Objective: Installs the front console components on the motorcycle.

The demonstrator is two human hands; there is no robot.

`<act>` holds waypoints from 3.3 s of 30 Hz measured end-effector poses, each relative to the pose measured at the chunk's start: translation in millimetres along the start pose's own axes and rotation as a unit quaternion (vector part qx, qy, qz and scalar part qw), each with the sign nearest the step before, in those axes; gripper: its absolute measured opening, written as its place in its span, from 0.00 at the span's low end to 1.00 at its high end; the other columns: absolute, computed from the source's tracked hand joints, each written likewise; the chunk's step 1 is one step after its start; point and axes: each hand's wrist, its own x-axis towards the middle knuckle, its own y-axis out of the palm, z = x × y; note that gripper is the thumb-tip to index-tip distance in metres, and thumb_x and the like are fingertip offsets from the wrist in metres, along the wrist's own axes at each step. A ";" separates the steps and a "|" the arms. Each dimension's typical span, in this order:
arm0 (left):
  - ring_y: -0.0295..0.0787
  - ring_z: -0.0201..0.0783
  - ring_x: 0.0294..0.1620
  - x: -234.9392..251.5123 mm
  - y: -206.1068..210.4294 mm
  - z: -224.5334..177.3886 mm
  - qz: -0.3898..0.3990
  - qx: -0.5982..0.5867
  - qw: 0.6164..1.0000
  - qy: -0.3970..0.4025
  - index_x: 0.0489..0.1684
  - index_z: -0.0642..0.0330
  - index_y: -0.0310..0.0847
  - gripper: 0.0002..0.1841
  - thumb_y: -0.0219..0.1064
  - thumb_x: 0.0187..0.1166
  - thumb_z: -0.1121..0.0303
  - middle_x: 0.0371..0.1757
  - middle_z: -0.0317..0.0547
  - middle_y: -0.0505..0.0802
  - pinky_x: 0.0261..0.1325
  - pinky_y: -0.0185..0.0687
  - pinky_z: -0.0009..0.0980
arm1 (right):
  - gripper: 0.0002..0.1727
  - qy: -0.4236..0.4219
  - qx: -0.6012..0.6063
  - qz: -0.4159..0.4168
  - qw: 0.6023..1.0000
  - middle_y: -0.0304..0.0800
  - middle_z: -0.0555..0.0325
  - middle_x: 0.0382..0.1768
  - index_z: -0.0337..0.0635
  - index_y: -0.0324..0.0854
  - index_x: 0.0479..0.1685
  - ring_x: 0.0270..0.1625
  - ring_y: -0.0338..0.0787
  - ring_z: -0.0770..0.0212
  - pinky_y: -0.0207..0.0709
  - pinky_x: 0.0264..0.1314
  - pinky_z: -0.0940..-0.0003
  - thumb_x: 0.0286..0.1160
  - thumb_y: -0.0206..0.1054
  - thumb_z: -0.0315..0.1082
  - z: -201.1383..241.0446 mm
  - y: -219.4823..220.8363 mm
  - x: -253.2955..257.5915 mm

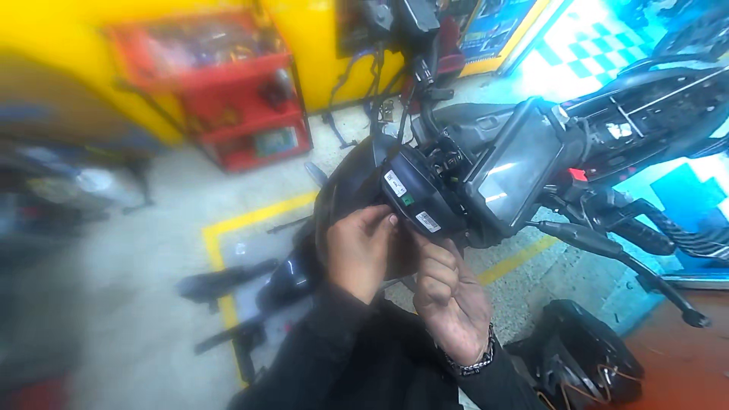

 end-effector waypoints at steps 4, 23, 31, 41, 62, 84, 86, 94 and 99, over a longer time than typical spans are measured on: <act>0.98 0.35 0.38 1.0 0.5 -3.8 -0.002 -0.013 0.999 -0.035 0.49 0.64 0.92 0.12 0.78 0.69 0.79 0.42 0.44 0.98 0.48 0.98 0.36 | 0.21 0.006 0.024 -0.004 1.000 0.77 0.66 0.25 0.35 0.76 0.69 0.22 0.80 0.75 0.76 0.25 0.86 0.91 0.50 0.41 2.2 0.5 0.2; 0.89 0.31 0.32 5.0 8.2 -5.7 -0.021 0.125 0.991 -0.031 0.50 0.59 0.92 0.12 0.78 0.70 0.71 0.43 0.40 0.95 0.39 0.89 0.32 | 0.20 0.034 0.019 -0.024 0.999 0.77 0.66 0.24 0.37 0.75 0.68 0.20 0.79 0.74 0.76 0.24 0.85 0.90 0.52 0.40 7.4 -0.9 -1.7; 0.93 0.32 0.26 0.7 7.8 -7.1 -0.024 0.059 0.996 -0.066 0.45 0.57 0.94 0.08 0.80 0.70 0.71 0.39 0.39 0.97 0.33 0.95 0.33 | 0.16 0.051 -0.014 -0.035 0.998 0.79 0.65 0.24 0.43 0.78 0.67 0.23 0.81 0.73 0.77 0.29 0.81 0.89 0.54 0.39 3.2 -9.9 -0.9; 0.92 0.30 0.25 0.6 8.8 -7.7 -0.039 0.032 0.995 -0.091 0.40 0.54 0.95 0.07 0.82 0.67 0.71 0.34 0.36 0.97 0.32 0.93 0.32 | 0.16 0.013 -0.200 -0.033 0.979 0.76 0.65 0.24 0.58 0.76 0.70 0.25 0.77 0.71 0.74 0.34 0.75 0.88 0.58 0.36 -11.4 -18.2 2.8; 0.88 0.27 0.30 0.5 10.3 1.9 -0.033 0.094 0.995 0.007 0.44 0.54 0.93 0.09 0.79 0.69 0.71 0.43 0.33 0.94 0.36 0.88 0.26 | 0.24 0.021 -0.493 -0.076 0.866 0.74 0.68 0.25 0.43 0.76 0.79 0.23 0.70 0.77 0.67 0.27 0.80 0.86 0.63 0.37 18.6 -20.0 -39.7; 0.84 0.25 0.31 -3.2 16.7 8.6 -0.080 0.099 0.992 0.022 0.39 0.52 0.95 0.08 0.82 0.65 0.69 0.39 0.32 0.91 0.34 0.84 0.24 | 0.17 0.061 -0.524 -0.134 0.839 0.76 0.69 0.24 0.37 0.85 0.64 0.22 0.71 0.78 0.67 0.25 0.81 0.85 0.63 0.37 42.5 -36.8 -46.6; 0.84 0.25 0.30 -2.6 17.6 8.5 -0.084 0.092 0.992 0.019 0.39 0.52 0.95 0.08 0.83 0.64 0.70 0.39 0.32 0.92 0.34 0.84 0.24 | 0.18 0.069 -0.538 -0.131 0.830 0.76 0.69 0.24 0.37 0.85 0.65 0.22 0.70 0.78 0.66 0.25 0.82 0.85 0.63 0.37 46.9 -41.0 -48.9; 0.83 0.26 0.30 0.2 19.0 3.7 -0.090 0.115 0.989 -0.009 0.37 0.50 0.93 0.10 0.84 0.60 0.70 0.37 0.31 0.91 0.33 0.84 0.27 | 0.17 0.170 -0.668 -0.158 0.706 0.73 0.76 0.22 0.43 0.87 0.61 0.19 0.66 0.80 0.59 0.20 0.82 0.86 0.57 0.38 75.8 -82.0 -60.9; 0.83 0.27 0.30 2.1 19.0 0.5 -0.086 0.139 0.986 -0.019 0.36 0.50 0.92 0.10 0.84 0.59 0.70 0.36 0.31 0.90 0.33 0.83 0.29 | 0.18 0.215 -0.726 -0.198 0.622 0.76 0.73 0.22 0.43 0.87 0.61 0.18 0.66 0.78 0.61 0.20 0.79 0.86 0.53 0.35 100.4 -113.3 -68.7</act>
